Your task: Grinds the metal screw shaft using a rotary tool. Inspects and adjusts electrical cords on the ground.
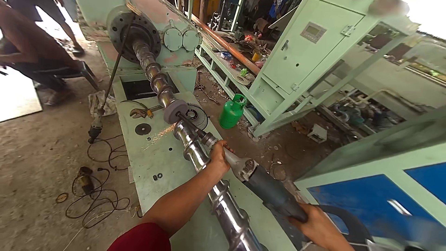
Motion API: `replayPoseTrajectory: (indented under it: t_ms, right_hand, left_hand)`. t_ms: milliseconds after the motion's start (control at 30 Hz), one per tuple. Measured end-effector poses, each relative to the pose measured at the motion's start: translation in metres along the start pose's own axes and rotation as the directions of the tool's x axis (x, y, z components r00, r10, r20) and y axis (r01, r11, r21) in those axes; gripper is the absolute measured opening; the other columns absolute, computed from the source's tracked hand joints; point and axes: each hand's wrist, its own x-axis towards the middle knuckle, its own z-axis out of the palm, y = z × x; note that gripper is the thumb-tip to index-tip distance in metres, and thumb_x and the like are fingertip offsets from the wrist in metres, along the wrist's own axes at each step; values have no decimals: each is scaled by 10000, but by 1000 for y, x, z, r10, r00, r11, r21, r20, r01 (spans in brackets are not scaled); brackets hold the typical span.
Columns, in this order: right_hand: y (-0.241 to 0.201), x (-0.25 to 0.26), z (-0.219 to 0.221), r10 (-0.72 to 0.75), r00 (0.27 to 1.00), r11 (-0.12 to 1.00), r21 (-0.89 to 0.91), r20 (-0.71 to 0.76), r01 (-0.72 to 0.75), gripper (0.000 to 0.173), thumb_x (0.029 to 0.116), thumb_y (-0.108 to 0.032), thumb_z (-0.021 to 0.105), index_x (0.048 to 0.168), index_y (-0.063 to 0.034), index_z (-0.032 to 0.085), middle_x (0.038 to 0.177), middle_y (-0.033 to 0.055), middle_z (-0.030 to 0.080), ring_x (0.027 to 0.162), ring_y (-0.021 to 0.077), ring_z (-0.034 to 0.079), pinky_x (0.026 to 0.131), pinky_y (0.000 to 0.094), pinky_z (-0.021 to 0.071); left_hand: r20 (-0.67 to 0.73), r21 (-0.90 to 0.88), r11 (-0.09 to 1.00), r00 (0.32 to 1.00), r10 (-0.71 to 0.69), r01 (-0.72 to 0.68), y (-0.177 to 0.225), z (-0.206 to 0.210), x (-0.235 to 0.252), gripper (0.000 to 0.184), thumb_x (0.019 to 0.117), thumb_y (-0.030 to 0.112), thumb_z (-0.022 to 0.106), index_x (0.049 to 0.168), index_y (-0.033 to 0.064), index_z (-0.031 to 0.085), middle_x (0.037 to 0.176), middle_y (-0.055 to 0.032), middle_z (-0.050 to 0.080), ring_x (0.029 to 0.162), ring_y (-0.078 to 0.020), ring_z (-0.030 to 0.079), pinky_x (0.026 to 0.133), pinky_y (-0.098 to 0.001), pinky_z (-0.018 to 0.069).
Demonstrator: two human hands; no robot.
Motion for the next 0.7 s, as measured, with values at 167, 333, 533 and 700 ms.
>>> replayPoseTrajectory:
  t_ms: [167, 333, 533, 700]
  right_hand:
    - [4, 10, 8, 19, 1000, 998, 67, 11, -20, 364, 780, -436, 802, 920, -104, 752, 799, 113, 718, 797, 298, 711, 761, 606, 550]
    - [12, 22, 15, 62, 998, 992, 110, 33, -65, 367, 758, -456, 808, 879, -117, 738, 767, 83, 703, 761, 260, 701, 736, 576, 553]
    - [16, 29, 15, 74, 995, 983, 164, 71, -85, 363, 755, -429, 828, 890, -106, 734, 763, 79, 695, 727, 243, 687, 714, 547, 556]
    - [12, 23, 9, 55, 997, 987, 150, 51, -62, 363, 752, -429, 827, 904, -110, 741, 775, 77, 702, 738, 236, 692, 720, 543, 557]
  left_hand:
    - [-8, 25, 999, 1000, -21, 21, -5, 11, 19, 85, 946, 89, 573, 915, 94, 493, 674, -46, 493, 527, -176, 527, 532, -345, 536]
    - [-36, 53, 998, 999, -27, 29, -14, 21, 38, 97, 930, 84, 599, 930, 81, 502, 676, -57, 502, 517, -185, 530, 508, -348, 530]
    - [-57, 87, 995, 998, -37, 42, -20, 24, 54, 119, 920, 102, 629, 952, 72, 518, 696, -73, 517, 528, -195, 535, 507, -353, 522]
    - [-46, 67, 997, 998, -30, 33, -17, 25, 46, 108, 924, 96, 623, 938, 74, 518, 688, -70, 517, 525, -191, 535, 507, -348, 522]
